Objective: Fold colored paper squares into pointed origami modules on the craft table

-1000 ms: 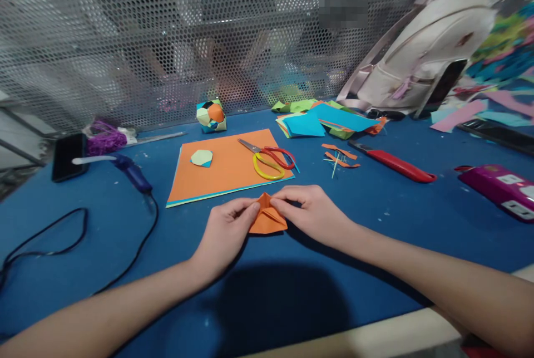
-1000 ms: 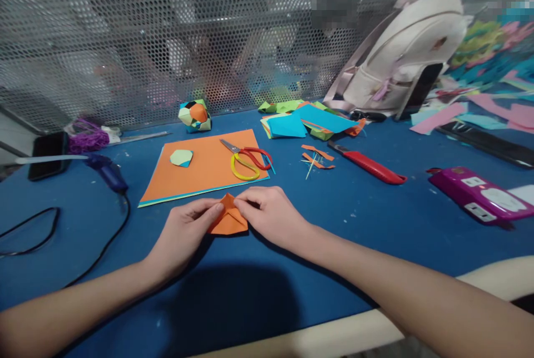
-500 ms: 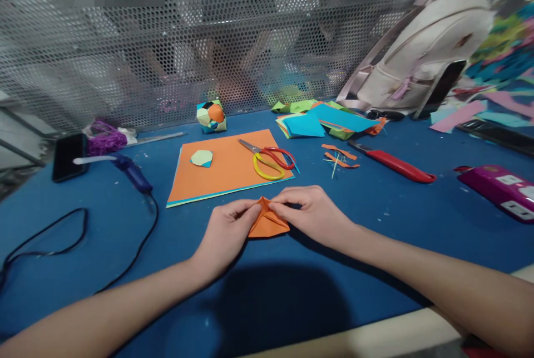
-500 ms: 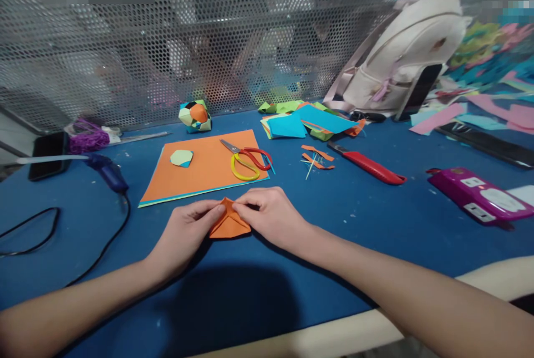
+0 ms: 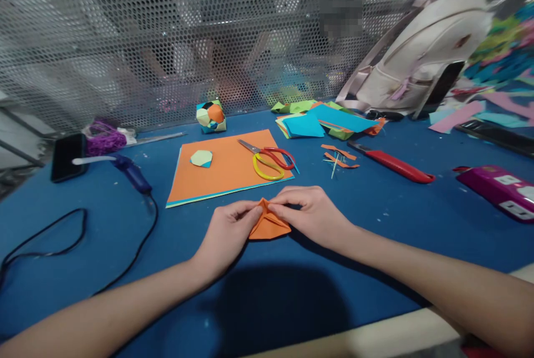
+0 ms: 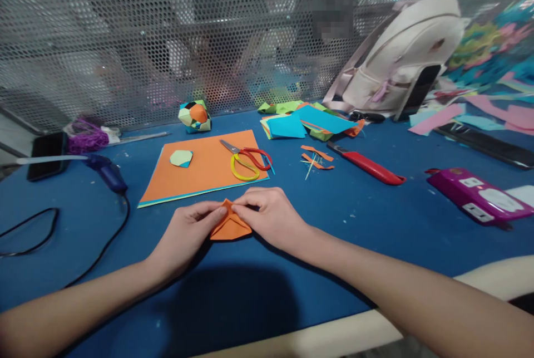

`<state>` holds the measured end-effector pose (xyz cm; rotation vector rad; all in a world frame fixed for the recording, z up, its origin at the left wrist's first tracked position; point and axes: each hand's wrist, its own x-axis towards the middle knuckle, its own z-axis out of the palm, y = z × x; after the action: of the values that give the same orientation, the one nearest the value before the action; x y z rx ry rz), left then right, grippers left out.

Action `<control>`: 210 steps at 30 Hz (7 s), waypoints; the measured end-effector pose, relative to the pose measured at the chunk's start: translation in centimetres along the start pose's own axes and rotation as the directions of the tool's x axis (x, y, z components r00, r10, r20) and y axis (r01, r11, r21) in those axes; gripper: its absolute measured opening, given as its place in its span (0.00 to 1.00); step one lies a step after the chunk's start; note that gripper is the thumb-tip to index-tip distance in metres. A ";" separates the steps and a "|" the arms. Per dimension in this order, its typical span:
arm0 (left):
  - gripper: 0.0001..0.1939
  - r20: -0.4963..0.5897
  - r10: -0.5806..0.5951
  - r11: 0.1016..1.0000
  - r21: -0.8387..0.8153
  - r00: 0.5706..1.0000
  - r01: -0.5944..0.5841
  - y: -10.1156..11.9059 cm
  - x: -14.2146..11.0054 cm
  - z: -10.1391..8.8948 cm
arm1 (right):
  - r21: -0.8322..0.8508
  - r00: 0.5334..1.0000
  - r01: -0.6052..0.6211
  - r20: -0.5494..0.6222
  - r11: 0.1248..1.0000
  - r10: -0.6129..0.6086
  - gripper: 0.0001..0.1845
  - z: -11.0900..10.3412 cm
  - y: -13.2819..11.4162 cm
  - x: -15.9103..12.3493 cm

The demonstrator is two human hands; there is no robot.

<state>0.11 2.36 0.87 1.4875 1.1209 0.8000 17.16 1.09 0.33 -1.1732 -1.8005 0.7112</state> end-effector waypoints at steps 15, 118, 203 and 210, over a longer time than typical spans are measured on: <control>0.10 -0.010 -0.054 0.996 -0.077 0.999 0.053 0.0 -0.1 0.1 | 0.049 0.998 -0.062 -0.008 0.997 0.062 0.08 0.0 -0.3 0.0; 0.08 -0.101 0.127 0.992 0.008 0.987 -0.127 -0.4 0.0 -0.3 | -0.073 0.987 -0.157 0.004 0.985 0.158 0.06 0.8 -0.9 -0.1; 0.08 -0.051 0.219 0.967 0.147 0.974 -0.210 0.0 -0.1 -0.2 | -0.216 0.999 -0.006 0.035 0.976 0.014 0.07 0.2 -0.3 0.2; 0.07 -0.073 0.252 0.959 0.154 0.965 -0.239 -0.6 0.0 -0.2 | -0.268 0.988 0.152 0.012 0.951 -0.154 0.07 0.4 0.2 0.0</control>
<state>-0.18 2.46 0.35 1.7501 1.0932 0.9843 16.92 1.13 0.01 -1.1904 -2.0004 0.3780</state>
